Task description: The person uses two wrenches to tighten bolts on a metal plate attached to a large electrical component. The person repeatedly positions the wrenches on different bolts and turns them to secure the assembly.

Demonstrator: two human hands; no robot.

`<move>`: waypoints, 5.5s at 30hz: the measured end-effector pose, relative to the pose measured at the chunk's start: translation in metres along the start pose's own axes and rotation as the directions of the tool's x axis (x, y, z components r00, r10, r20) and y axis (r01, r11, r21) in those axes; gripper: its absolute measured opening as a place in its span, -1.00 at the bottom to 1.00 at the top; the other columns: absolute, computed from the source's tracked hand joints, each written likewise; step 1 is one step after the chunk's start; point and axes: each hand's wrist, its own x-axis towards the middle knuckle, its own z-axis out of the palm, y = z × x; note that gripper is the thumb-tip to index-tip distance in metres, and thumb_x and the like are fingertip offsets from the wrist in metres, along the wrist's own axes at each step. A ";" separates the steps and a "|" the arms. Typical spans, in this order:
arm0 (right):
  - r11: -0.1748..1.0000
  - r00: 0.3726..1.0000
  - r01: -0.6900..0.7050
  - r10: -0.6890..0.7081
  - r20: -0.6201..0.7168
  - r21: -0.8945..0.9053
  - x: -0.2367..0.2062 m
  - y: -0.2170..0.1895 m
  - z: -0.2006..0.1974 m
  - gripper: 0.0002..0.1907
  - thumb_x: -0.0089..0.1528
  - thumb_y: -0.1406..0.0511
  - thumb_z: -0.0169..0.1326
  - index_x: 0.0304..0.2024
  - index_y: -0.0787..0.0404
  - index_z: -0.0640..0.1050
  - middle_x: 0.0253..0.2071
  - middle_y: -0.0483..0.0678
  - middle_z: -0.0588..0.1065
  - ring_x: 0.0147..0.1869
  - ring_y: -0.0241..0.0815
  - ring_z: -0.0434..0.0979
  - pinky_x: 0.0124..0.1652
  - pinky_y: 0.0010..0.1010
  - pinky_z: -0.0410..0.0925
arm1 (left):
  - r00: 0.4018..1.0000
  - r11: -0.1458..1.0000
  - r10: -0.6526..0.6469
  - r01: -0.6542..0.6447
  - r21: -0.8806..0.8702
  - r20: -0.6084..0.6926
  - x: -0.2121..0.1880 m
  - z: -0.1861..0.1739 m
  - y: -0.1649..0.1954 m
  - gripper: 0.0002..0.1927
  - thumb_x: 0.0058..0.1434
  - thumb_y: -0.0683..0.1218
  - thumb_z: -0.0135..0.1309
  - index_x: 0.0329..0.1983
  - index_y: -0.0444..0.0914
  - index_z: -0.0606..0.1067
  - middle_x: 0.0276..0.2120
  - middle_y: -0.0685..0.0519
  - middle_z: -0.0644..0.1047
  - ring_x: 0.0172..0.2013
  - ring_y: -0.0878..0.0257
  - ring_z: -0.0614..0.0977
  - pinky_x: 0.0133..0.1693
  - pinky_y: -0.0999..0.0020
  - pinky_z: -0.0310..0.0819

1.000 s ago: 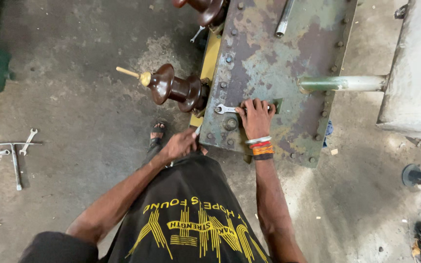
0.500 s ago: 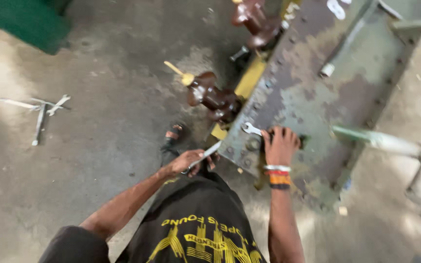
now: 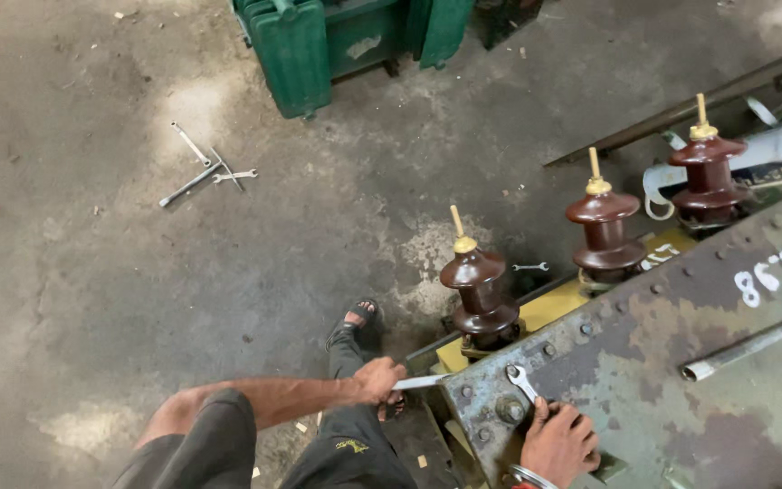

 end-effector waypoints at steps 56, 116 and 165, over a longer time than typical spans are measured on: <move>0.913 0.987 -0.139 0.161 -0.026 0.384 0.008 -0.016 -0.045 -0.66 0.31 0.01 0.16 -0.25 0.12 0.49 -0.17 0.04 0.36 0.00 0.16 0.34 0.10 0.13 0.12 | 0.749 0.955 -0.071 0.241 -0.172 0.658 0.134 -0.085 0.172 -0.21 0.25 -0.36 -0.17 0.55 -0.19 0.00 0.48 -0.17 0.15 -0.50 0.25 0.63 -0.61 0.40 0.39; 0.729 0.998 0.047 -0.055 -0.010 0.683 -0.007 0.027 -0.037 -0.77 0.24 0.26 0.20 -0.08 0.12 0.53 0.00 -0.02 0.40 0.24 0.11 0.32 0.37 0.20 -0.05 | 0.510 0.490 -0.593 0.843 -0.223 0.623 0.025 -0.060 0.049 -0.07 0.17 0.59 -0.62 0.44 0.07 0.21 0.16 -0.13 0.54 0.01 -0.07 0.62 -0.10 -0.29 0.56; 0.991 0.837 0.122 -0.135 0.530 0.059 0.036 -0.018 -0.146 -0.65 0.19 0.07 0.20 -0.02 -0.01 0.56 -0.27 0.02 0.61 -0.17 0.12 0.65 -0.16 0.00 0.47 | 0.893 0.822 -0.421 0.300 -0.485 -0.161 -0.058 -0.363 -0.083 -0.57 0.46 0.14 -0.07 -0.36 -0.28 0.42 -0.65 0.15 0.31 -0.69 0.40 0.25 -0.64 0.44 0.06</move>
